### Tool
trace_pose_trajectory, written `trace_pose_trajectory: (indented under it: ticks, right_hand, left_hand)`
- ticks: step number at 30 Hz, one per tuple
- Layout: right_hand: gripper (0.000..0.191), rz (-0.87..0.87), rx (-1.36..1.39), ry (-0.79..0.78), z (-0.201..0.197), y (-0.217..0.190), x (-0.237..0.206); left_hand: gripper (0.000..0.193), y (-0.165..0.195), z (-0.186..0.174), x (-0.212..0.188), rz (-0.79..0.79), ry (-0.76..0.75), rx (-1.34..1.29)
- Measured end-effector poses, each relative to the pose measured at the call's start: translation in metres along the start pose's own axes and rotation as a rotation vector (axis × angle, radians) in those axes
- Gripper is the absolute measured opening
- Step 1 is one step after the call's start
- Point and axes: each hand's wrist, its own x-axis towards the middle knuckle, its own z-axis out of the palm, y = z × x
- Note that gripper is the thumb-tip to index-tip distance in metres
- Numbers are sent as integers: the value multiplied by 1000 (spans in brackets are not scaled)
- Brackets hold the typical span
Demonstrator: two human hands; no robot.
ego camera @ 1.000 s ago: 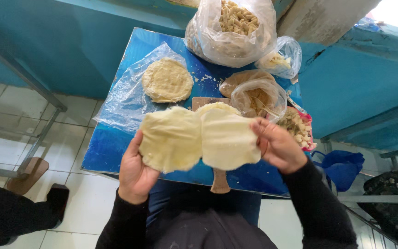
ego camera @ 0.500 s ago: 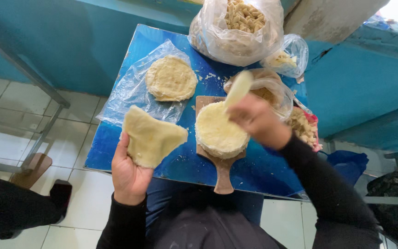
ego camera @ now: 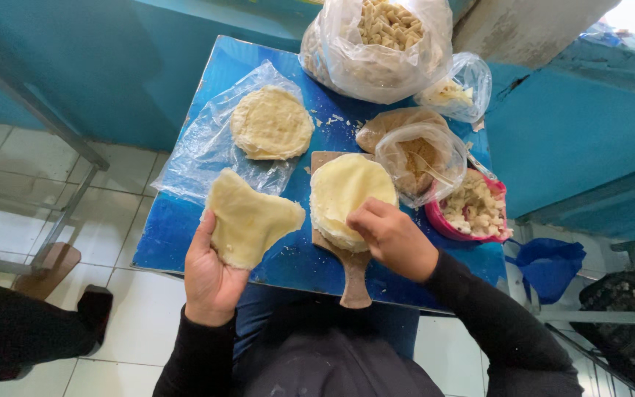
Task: The person sits at a blue table and peels thin translucent layers off round flat dough discs by hand, one disc at a time. They set peeled discs aside, collect the removed pieces and scraps in a pink bowl, and occasionally reach into a large plastic bag of tube-shaped dough pieces on the table.
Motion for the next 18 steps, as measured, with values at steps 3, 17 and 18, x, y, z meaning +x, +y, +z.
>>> trace_pose_trajectory:
  ticks: [3,17,18]
  right_hand:
    - [19,-53,-52,-24,1,-4,-3]
    - [15,474,-74,259,-36,32,-5]
    - [18,493,-93,216,-37,40,-4]
  left_hand:
    - [47,-1,1,0,-6,-5,-1]
    - [47,-5,4,0,-29,-18,35]
    - [47,-7,5,1,-33,-20,43]
